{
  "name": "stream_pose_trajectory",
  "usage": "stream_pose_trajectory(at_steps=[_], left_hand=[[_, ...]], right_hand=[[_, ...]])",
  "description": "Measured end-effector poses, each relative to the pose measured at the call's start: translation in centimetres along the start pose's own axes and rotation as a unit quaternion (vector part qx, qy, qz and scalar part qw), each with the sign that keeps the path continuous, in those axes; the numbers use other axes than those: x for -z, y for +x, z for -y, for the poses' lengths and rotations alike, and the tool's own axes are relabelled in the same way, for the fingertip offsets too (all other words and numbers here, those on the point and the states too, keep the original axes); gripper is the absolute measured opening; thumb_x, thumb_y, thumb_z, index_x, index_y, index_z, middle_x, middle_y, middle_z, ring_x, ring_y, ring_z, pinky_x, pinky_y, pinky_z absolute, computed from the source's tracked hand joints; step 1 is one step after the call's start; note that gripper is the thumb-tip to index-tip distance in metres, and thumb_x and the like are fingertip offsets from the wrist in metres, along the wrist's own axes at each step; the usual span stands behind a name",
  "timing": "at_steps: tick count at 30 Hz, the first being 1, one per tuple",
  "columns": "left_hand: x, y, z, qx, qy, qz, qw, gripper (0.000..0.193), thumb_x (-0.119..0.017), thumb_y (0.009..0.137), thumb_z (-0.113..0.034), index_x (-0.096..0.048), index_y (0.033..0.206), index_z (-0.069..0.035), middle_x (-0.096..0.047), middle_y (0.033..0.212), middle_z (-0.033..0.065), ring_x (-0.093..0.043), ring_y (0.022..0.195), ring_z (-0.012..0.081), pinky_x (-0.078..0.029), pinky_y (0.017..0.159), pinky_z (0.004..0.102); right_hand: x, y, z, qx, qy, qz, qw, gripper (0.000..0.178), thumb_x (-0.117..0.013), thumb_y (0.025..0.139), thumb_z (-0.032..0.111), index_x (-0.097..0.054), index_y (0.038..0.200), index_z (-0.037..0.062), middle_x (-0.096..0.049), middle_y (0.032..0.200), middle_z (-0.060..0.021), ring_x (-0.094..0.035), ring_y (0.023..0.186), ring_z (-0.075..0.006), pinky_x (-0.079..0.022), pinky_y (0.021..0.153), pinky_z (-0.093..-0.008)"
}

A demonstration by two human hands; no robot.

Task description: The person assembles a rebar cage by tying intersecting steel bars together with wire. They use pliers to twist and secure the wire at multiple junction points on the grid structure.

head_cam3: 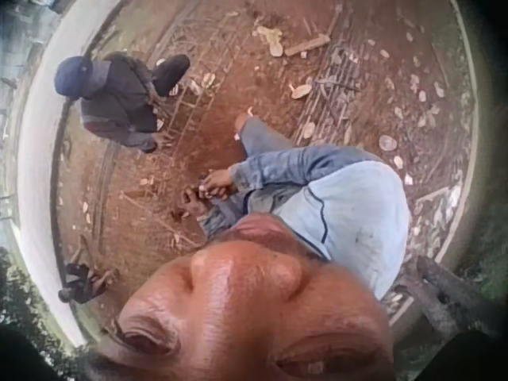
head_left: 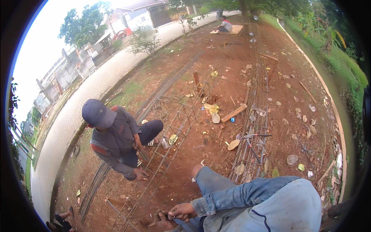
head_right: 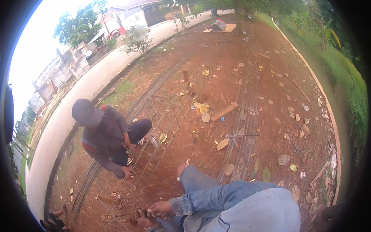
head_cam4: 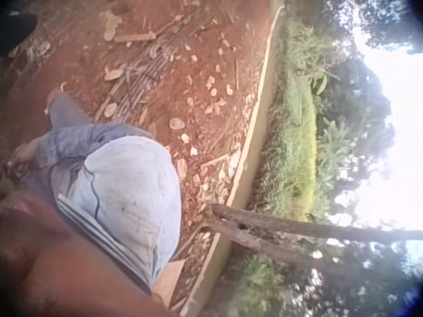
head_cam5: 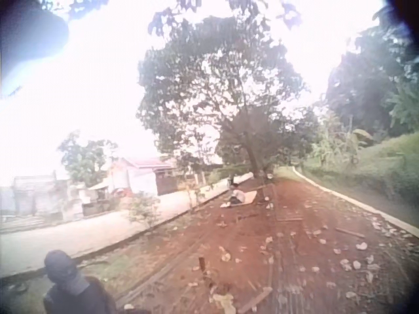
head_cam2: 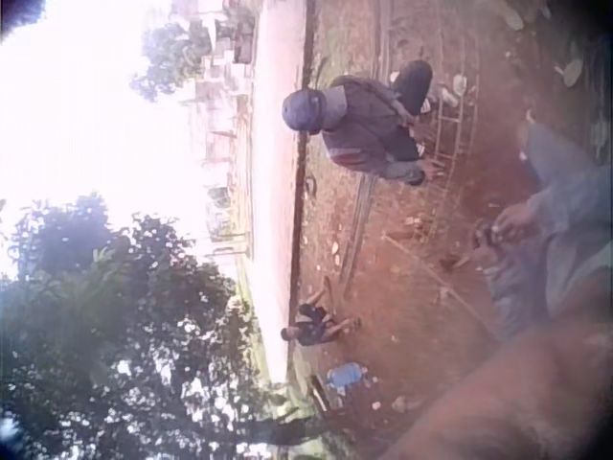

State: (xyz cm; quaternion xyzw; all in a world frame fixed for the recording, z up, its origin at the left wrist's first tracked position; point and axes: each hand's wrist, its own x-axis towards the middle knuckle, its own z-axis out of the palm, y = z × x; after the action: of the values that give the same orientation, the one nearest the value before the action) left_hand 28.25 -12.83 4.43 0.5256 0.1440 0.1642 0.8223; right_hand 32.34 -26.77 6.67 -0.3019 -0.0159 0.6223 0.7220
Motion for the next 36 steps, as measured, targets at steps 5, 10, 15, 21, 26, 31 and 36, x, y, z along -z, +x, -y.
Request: stream_pose_trajectory(at_steps=[5,10,15,21,26,31,36], left_hand=[[0.3,0.3,0.6,0.003,-0.025,-0.004,1.000,0.014,-0.050,0.087,-0.017,-0.054,0.088,-0.004,-0.056,0.069,0.0033,-0.050,0.059,0.0089,-0.043,0.054,0.0208],[0.1,0.9,0.1,-0.007,-0.054,0.017,0.998,0.013,-0.051,0.086,-0.017,-0.054,0.087,-0.004,-0.056,0.068,0.0032,-0.051,0.059,0.0085,-0.043,0.054,0.0202],[-1.2,0.7,-0.9,-0.003,-0.014,0.050,0.999,0.018,-0.056,0.083,-0.016,-0.056,0.092,-0.001,-0.060,0.073,0.0081,-0.057,0.064,0.0128,-0.046,0.057,0.0239],[1.8,-0.6,0.2,0.110,0.072,0.051,0.990,0.027,-0.056,0.083,-0.019,-0.057,0.100,0.002,-0.062,0.089,0.0103,-0.059,0.081,0.0154,-0.048,0.070,0.0262],[5.7,-1.0,5.4,0.159,0.131,-0.111,0.972,0.023,-0.057,0.081,-0.021,-0.061,0.093,0.000,-0.063,0.081,0.0064,-0.059,0.071,0.0126,-0.047,0.065,0.0246],[6.4,-0.7,12.2,0.146,0.292,-0.076,0.942,0.029,-0.059,0.078,-0.026,-0.062,0.095,-0.003,-0.064,0.084,0.0105,-0.061,0.073,0.0171,-0.048,0.068,0.0287],[7.3,0.6,14.0,0.151,0.362,-0.012,0.920,0.032,-0.059,0.075,-0.034,-0.064,0.090,-0.006,-0.064,0.085,0.0119,-0.061,0.081,0.0239,-0.047,0.072,0.0330]], right_hand=[[-0.6,0.7,-0.2,-0.028,0.084,0.037,0.995,0.023,-0.041,0.090,0.035,-0.048,0.087,0.0143,-0.024,0.047,0.0077,-0.020,0.036,-0.0041,-0.018,0.035,-0.0214],[-1.0,0.7,0.6,0.032,-0.009,-0.020,0.999,0.024,-0.041,0.090,0.035,-0.051,0.086,0.0128,-0.025,0.047,0.0074,-0.021,0.037,-0.0044,-0.020,0.037,-0.0212],[-0.6,-0.2,1.6,0.041,-0.081,-0.051,0.995,0.025,-0.042,0.090,0.030,-0.054,0.094,0.0076,-0.028,0.050,0.0073,-0.022,0.040,-0.0044,-0.022,0.040,-0.0213],[2.9,-1.6,1.6,0.054,-0.079,-0.119,0.988,0.026,-0.042,0.090,0.030,-0.052,0.094,0.0065,-0.024,0.049,0.0045,-0.024,0.042,-0.0081,-0.026,0.044,-0.0260],[4.8,-0.9,4.3,0.132,-0.158,-0.220,0.953,0.025,-0.044,0.089,0.028,-0.053,0.091,0.0054,-0.026,0.047,0.0042,-0.025,0.039,-0.0073,-0.026,0.039,-0.0260],[4.1,0.1,7.8,0.362,-0.311,-0.318,0.819,0.023,-0.044,0.090,0.023,-0.055,0.090,0.0030,-0.032,0.048,0.0050,-0.028,0.040,-0.0034,-0.024,0.036,-0.0202],[7.0,3.1,4.3,0.379,-0.574,-0.262,0.676,0.020,-0.046,0.087,0.018,-0.059,0.086,0.0023,-0.048,0.054,-0.0024,-0.043,0.048,-0.0082,-0.036,0.044,-0.0254]])
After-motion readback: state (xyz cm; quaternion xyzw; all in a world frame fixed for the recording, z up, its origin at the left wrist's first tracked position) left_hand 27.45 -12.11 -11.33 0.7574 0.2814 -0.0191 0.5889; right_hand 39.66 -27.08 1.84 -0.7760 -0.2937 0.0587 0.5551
